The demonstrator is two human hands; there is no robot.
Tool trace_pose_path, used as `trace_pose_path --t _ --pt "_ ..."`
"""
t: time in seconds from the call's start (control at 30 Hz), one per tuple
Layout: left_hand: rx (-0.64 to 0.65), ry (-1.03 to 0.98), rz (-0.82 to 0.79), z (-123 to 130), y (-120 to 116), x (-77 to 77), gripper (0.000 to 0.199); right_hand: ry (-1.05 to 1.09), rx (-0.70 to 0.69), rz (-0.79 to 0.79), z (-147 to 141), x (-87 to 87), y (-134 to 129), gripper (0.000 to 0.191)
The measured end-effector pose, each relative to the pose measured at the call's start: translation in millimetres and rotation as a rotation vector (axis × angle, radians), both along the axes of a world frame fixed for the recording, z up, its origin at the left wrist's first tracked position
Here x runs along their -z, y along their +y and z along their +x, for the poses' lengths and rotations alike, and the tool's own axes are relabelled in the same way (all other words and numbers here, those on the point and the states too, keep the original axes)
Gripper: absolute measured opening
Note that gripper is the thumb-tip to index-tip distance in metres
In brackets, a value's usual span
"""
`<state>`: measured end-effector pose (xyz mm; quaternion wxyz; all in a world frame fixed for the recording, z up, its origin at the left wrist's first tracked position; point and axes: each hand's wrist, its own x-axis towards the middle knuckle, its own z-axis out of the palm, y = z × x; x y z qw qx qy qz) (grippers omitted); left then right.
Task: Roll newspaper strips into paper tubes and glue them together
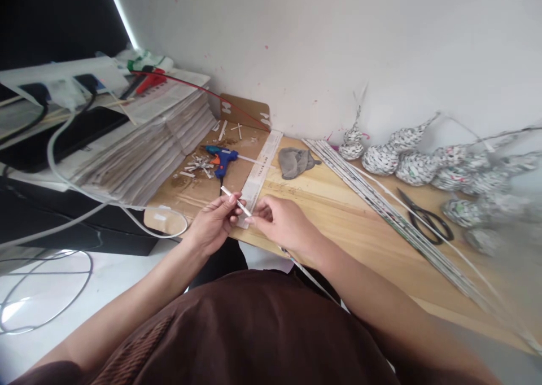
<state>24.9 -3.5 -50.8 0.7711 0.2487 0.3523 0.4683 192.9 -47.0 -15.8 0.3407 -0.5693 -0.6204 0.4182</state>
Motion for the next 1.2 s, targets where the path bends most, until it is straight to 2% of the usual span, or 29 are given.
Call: trace_pose_path --t 0.1,0.2,0.27,0.3,0.43,0.47,0.53,0.67,0.73,0.77,0.83,0.93,1.0,1.03,1.1,1.2 --pt "0.017 -0.03 0.009 -0.9 0.3 0.8 0.026 0.051 -0.053 -0.12 -4.5 11.4 -6.0 0.032" --pt "0.023 -0.049 -0.003 -1.6 0.3 -0.1 0.023 0.35 -0.104 -0.372 -6.0 14.3 -4.4 0.036" --pt "0.02 -0.05 -0.015 -1.9 0.3 -0.5 0.021 0.462 -0.148 -0.484 -6.8 12.2 -3.0 0.037" --pt "0.015 -0.048 -0.017 -2.0 0.3 -0.5 0.02 0.447 -0.154 -0.468 -7.9 10.7 -3.0 0.036" --pt "-0.01 -0.044 0.003 -2.6 0.6 0.1 0.019 0.127 -0.084 -0.111 -15.3 6.7 -5.8 0.032" --pt "-0.014 -0.045 0.004 -3.0 0.6 0.1 0.02 0.094 -0.082 -0.079 -16.8 6.7 -6.1 0.031" --pt "-0.013 -0.051 -0.001 -3.9 0.4 0.0 0.02 0.193 -0.106 -0.185 -18.0 7.3 -4.9 0.035" --pt "-0.004 -0.084 0.001 -6.1 -0.5 -0.4 0.023 0.643 -0.261 -0.551 -13.7 8.8 2.3 0.035" --pt "-0.008 -0.088 0.008 -6.9 -0.5 0.0 0.024 0.697 -0.308 -0.599 -11.8 8.8 4.9 0.034" --pt "-0.012 -0.081 0.009 -7.3 -0.3 0.5 0.024 0.656 -0.302 -0.58 -11.8 8.5 5.3 0.034" --pt "-0.019 -0.058 0.015 -7.8 0.3 1.7 0.023 0.451 -0.232 -0.424 -13.4 7.2 4.1 0.036" --pt "-0.024 -0.038 0.045 -8.5 1.0 3.5 0.02 0.029 -0.117 -0.032 -18.2 3.8 0.0 0.031" --pt "-0.027 -0.037 0.063 -8.8 1.0 4.1 0.019 -0.107 -0.105 0.083 -20.8 2.3 -1.4 0.03" --pt "-0.028 -0.037 0.067 -8.9 0.9 4.2 0.019 -0.11 -0.115 0.071 -21.6 2.2 -1.3 0.032" --pt "-0.03 -0.037 0.066 -8.8 0.6 4.0 0.019 -0.003 -0.138 -0.048 -22.0 3.7 0.6 0.035" --pt "-0.034 -0.046 0.053 -8.3 0.4 3.0 0.02 0.338 -0.182 -0.324 -19.8 7.7 5.8 0.036"
